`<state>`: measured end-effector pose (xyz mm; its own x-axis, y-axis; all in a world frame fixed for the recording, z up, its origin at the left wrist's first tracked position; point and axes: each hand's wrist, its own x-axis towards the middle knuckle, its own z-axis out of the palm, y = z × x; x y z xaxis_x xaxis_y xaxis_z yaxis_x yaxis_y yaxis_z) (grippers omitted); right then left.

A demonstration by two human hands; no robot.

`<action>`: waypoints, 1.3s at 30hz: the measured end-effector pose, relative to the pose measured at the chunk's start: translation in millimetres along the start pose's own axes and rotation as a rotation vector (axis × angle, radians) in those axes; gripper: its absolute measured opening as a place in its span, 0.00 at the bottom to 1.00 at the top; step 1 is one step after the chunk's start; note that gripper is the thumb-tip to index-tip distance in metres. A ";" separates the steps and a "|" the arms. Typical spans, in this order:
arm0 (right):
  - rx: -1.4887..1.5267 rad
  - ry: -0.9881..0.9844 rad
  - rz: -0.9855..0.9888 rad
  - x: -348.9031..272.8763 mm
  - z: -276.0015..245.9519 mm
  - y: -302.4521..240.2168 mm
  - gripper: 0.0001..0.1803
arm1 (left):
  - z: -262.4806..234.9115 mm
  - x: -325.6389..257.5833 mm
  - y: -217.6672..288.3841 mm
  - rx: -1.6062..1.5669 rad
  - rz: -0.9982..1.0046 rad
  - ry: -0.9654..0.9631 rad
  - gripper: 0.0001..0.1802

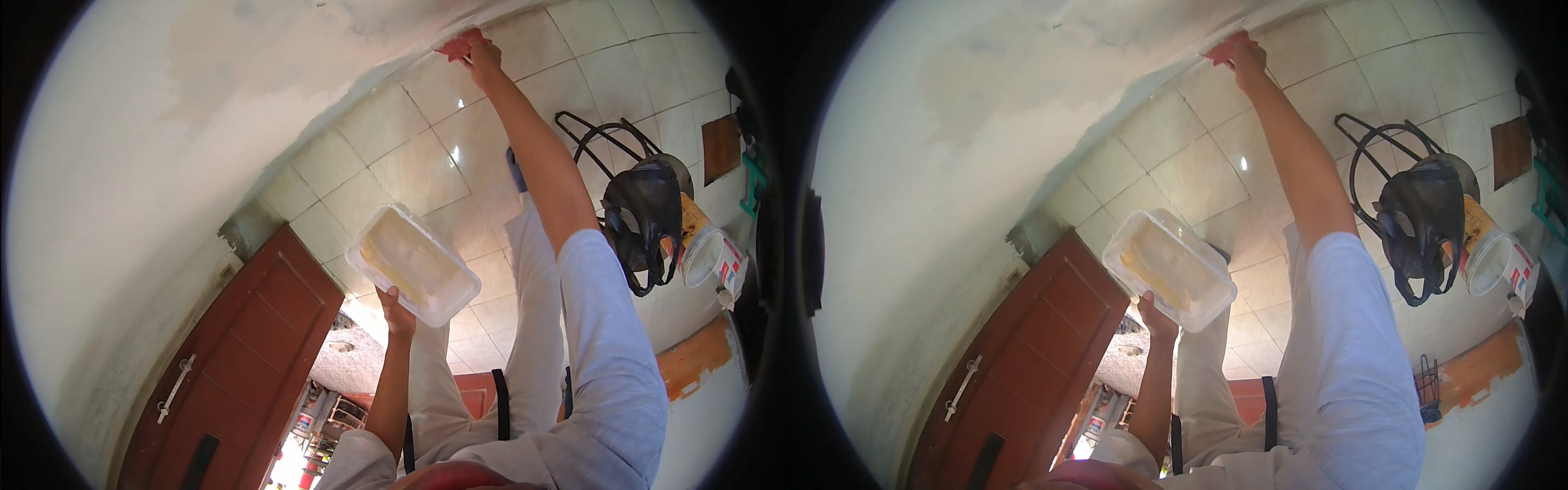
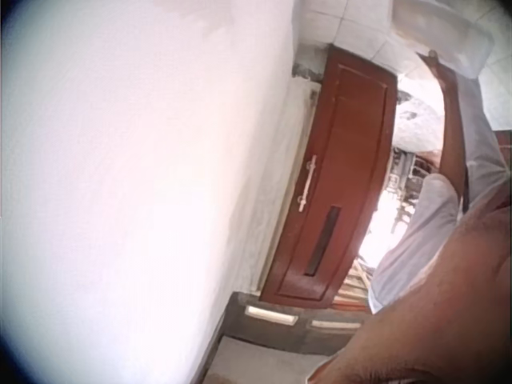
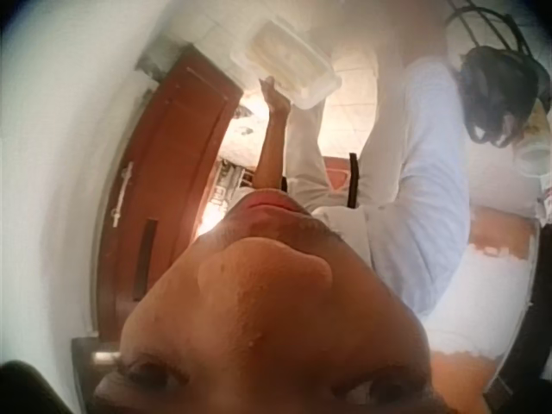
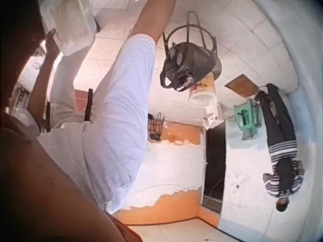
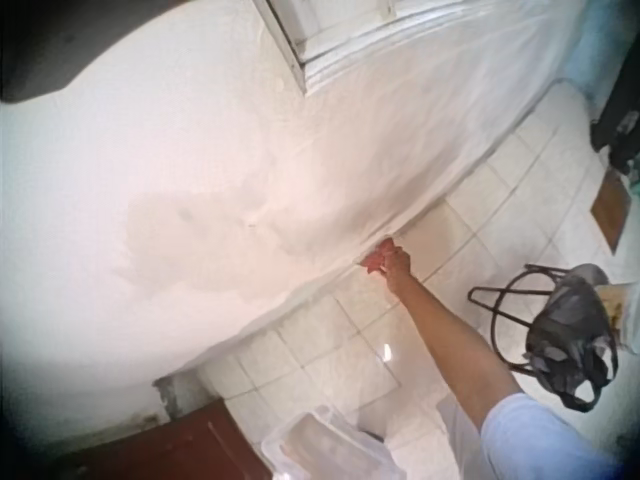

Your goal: The person applies a white substance to a wall using a red scraper, repeatedly loading the scraper from a plastic container held in their left hand.

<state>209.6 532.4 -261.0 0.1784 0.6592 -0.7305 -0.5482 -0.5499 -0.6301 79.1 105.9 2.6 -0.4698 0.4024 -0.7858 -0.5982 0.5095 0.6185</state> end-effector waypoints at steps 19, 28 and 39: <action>0.132 -0.263 -0.093 -125.4 34.1 -107.0 0.06 | -22.3 -8.8 -0.8 -0.052 -0.013 0.016 0.46; 0.048 0.021 0.066 7.4 -13.7 48.2 0.18 | -35.6 4.4 -7.7 -0.041 0.025 0.016 0.48; 0.272 -0.151 0.158 -56.1 22.4 13.5 0.14 | -42.5 -3.8 -6.9 -0.045 0.033 -0.028 0.45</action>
<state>173.9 499.4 -222.6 -0.0382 0.6565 -0.7534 -0.7608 -0.5079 -0.4040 57.4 68.5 1.3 -0.4715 0.4401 -0.7642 -0.6117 0.4609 0.6429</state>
